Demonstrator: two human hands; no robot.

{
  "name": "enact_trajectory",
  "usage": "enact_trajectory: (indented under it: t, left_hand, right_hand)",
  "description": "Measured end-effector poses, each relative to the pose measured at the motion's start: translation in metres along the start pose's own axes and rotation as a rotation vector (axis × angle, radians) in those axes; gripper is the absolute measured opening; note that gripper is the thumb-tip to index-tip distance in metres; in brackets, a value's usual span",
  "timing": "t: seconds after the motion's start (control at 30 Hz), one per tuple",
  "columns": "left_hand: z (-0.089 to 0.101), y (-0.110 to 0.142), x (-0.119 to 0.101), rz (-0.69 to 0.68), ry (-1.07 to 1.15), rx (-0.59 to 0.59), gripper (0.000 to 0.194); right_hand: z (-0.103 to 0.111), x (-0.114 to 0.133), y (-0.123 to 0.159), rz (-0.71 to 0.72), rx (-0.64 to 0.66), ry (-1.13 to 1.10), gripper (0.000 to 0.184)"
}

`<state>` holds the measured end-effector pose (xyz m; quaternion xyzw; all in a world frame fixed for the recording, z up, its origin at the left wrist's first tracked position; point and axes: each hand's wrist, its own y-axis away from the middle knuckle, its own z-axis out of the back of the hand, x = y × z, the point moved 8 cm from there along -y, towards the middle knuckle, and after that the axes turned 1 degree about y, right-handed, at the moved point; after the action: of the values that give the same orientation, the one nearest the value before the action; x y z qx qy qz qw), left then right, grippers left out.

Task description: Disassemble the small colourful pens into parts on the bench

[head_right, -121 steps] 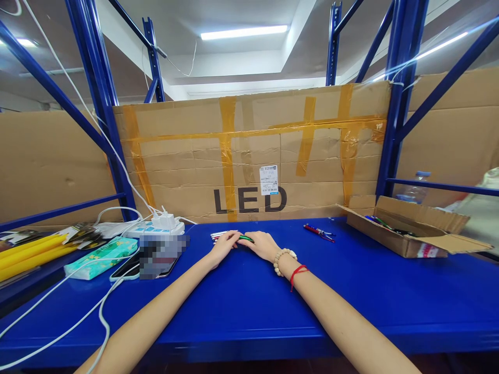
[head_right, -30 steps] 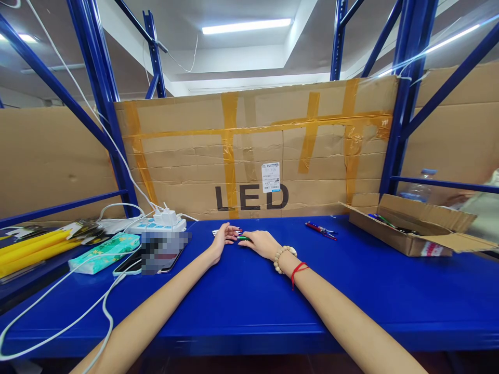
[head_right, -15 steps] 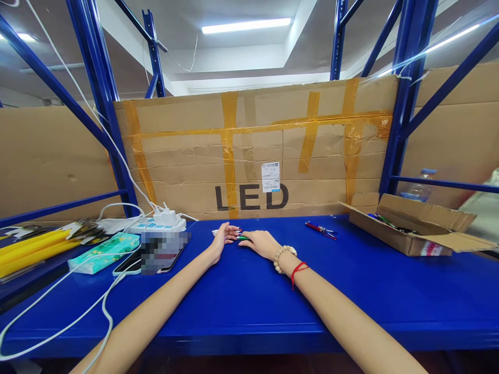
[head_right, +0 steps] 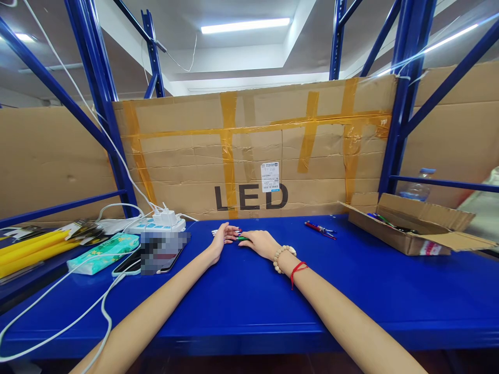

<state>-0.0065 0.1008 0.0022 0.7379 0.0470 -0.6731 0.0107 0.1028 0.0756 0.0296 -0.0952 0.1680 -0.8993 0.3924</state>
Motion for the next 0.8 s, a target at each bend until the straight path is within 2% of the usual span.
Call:
enact_trajectory:
  t: [0.17,0.33,0.8]
  left_hand:
    - [-0.001,-0.0003,0.0007,-0.004,-0.007,0.015,0.041]
    - [-0.0003,0.0006,-0.0004,-0.003,0.016,0.002,0.04]
    - [-0.0006,-0.0011,0.0006,0.002,-0.011,0.011,0.041]
  right_hand:
    - [-0.0005,-0.0003,-0.0005,0.009,-0.005,0.009,0.037]
    - [0.0025,-0.0016,-0.0009,-0.051,0.012,0.06,0.036]
    - [0.0013,-0.0012,0.0,-0.043,0.013,0.081,0.041]
